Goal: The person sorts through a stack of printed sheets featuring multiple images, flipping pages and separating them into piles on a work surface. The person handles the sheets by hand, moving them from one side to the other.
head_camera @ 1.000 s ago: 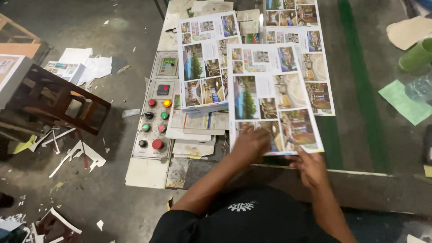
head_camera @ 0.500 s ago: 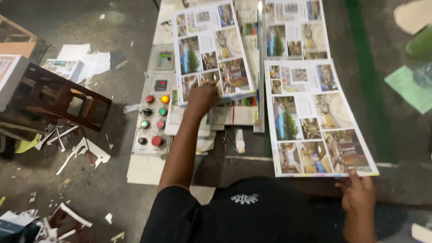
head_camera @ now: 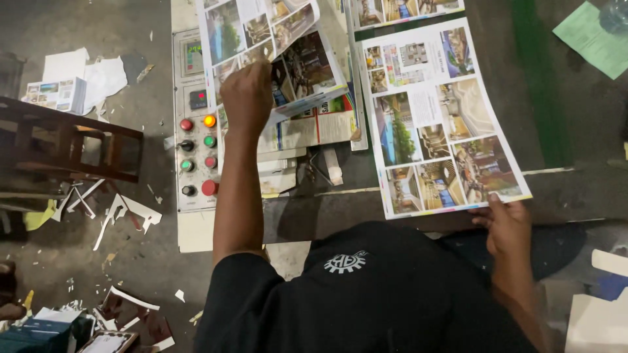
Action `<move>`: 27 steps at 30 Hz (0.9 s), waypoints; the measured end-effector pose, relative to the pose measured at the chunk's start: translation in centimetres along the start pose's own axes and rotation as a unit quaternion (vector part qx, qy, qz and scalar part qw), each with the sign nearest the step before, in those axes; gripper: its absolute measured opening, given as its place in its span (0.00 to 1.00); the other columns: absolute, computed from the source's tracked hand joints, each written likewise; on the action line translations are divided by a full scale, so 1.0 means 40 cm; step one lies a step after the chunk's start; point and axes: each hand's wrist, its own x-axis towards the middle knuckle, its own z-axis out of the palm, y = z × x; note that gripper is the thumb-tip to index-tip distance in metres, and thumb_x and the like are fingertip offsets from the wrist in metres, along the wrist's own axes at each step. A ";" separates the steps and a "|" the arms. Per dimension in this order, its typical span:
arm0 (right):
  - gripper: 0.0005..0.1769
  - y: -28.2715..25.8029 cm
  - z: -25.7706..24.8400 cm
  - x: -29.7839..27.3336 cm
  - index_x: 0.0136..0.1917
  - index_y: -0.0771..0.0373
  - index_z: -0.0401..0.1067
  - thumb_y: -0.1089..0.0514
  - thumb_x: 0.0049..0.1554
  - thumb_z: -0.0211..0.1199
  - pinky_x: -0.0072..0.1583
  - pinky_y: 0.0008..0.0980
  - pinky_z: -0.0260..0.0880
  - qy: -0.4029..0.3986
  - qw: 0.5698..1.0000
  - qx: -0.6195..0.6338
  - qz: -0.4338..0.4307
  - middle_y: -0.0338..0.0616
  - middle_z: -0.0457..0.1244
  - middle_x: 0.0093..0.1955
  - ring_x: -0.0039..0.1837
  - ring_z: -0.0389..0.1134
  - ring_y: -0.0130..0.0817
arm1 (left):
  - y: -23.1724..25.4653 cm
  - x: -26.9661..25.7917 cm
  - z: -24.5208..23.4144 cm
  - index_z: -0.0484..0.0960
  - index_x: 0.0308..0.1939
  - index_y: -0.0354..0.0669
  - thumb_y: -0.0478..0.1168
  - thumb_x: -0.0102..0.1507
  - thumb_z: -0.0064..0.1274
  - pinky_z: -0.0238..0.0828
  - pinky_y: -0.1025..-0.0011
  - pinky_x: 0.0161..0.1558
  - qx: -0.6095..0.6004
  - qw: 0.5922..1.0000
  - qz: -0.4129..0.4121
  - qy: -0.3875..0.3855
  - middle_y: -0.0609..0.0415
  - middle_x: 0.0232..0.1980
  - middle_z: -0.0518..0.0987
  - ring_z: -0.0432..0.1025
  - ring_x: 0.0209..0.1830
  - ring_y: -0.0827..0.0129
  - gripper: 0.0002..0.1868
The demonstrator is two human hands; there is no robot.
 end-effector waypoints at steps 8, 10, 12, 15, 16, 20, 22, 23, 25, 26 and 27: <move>0.17 -0.081 0.153 0.104 0.69 0.61 0.67 0.56 0.69 0.57 0.38 0.27 0.69 -0.071 0.996 -0.058 -0.014 0.43 0.69 0.52 0.43 0.72 0.32 | 0.142 -0.071 -0.053 0.79 0.39 0.44 0.36 0.68 0.55 0.70 0.57 0.32 -0.037 0.999 0.015 0.020 0.49 0.31 0.79 0.74 0.28 0.54 0.03; 0.16 -0.104 0.192 0.144 0.68 0.62 0.67 0.55 0.69 0.57 0.38 0.28 0.69 -0.069 0.994 -0.080 -0.014 0.44 0.69 0.52 0.43 0.72 0.33 | 0.162 -0.094 -0.047 0.79 0.40 0.44 0.35 0.68 0.55 0.69 0.58 0.30 -0.051 0.999 0.002 0.010 0.49 0.32 0.81 0.75 0.27 0.56 0.02; 0.16 -0.120 0.221 0.181 0.66 0.64 0.67 0.55 0.69 0.57 0.38 0.28 0.69 -0.067 0.992 -0.102 -0.015 0.44 0.69 0.52 0.44 0.73 0.33 | 0.185 -0.112 -0.049 0.79 0.40 0.44 0.35 0.67 0.55 0.68 0.59 0.28 -0.066 0.998 -0.009 0.002 0.50 0.34 0.83 0.76 0.26 0.59 0.01; 0.16 -0.125 0.237 0.217 0.65 0.62 0.66 0.53 0.69 0.58 0.38 0.30 0.69 -0.060 0.994 -0.086 0.013 0.45 0.69 0.51 0.44 0.72 0.33 | 0.226 -0.140 -0.066 0.79 0.42 0.44 0.36 0.67 0.55 0.71 0.60 0.31 -0.103 0.995 -0.003 0.013 0.49 0.37 0.83 0.78 0.31 0.58 0.01; 0.17 -0.124 0.236 0.223 0.67 0.62 0.65 0.51 0.69 0.56 0.39 0.31 0.69 -0.057 0.994 -0.093 0.031 0.46 0.69 0.51 0.45 0.73 0.34 | 0.241 -0.146 -0.072 0.80 0.42 0.43 0.36 0.66 0.57 0.72 0.59 0.32 -0.108 0.994 -0.015 -0.003 0.49 0.37 0.83 0.78 0.32 0.57 0.03; 0.27 -0.103 0.232 0.162 0.75 0.54 0.58 0.51 0.65 0.54 0.42 0.33 0.71 -0.030 0.989 -0.130 0.067 0.49 0.70 0.54 0.48 0.72 0.35 | 0.321 -0.180 -0.079 0.82 0.45 0.43 0.36 0.62 0.60 0.77 0.61 0.38 -0.212 0.977 0.023 -0.007 0.49 0.46 0.84 0.80 0.39 0.56 0.08; 0.26 -0.090 0.261 0.118 0.75 0.58 0.62 0.51 0.65 0.56 0.43 0.32 0.71 -0.079 0.987 -0.129 0.052 0.50 0.70 0.55 0.49 0.72 0.35 | 0.375 -0.201 -0.050 0.82 0.45 0.42 0.37 0.62 0.61 0.78 0.61 0.42 -0.248 0.967 0.053 -0.021 0.48 0.47 0.83 0.79 0.42 0.55 0.09; 0.26 -0.082 0.277 0.096 0.74 0.62 0.66 0.52 0.65 0.57 0.45 0.31 0.72 -0.128 0.983 -0.128 0.039 0.51 0.71 0.56 0.50 0.72 0.35 | 0.401 -0.212 -0.037 0.82 0.45 0.40 0.38 0.62 0.62 0.78 0.61 0.45 -0.283 0.955 0.083 -0.037 0.47 0.49 0.82 0.79 0.45 0.53 0.09; 0.25 -0.104 0.325 0.055 0.72 0.61 0.67 0.52 0.64 0.57 0.44 0.30 0.72 -0.190 0.975 -0.112 0.037 0.49 0.71 0.56 0.49 0.73 0.34 | 0.457 -0.224 -0.023 0.82 0.43 0.41 0.38 0.62 0.62 0.77 0.60 0.45 -0.263 0.953 0.104 -0.105 0.49 0.48 0.82 0.79 0.44 0.55 0.08; 0.23 -0.115 0.351 0.034 0.70 0.60 0.68 0.52 0.64 0.56 0.43 0.29 0.71 -0.252 0.962 -0.096 0.036 0.47 0.72 0.55 0.49 0.73 0.34 | 0.483 -0.231 -0.018 0.83 0.40 0.41 0.39 0.61 0.62 0.76 0.60 0.44 -0.242 0.947 0.123 -0.173 0.50 0.47 0.83 0.79 0.44 0.56 0.07; 0.23 -0.117 0.359 0.028 0.70 0.60 0.68 0.52 0.64 0.56 0.43 0.29 0.71 -0.255 0.962 -0.096 0.035 0.47 0.72 0.55 0.49 0.73 0.34 | 0.492 -0.232 -0.014 0.83 0.40 0.41 0.39 0.61 0.62 0.76 0.60 0.44 -0.240 0.948 0.123 -0.171 0.50 0.47 0.83 0.79 0.44 0.56 0.07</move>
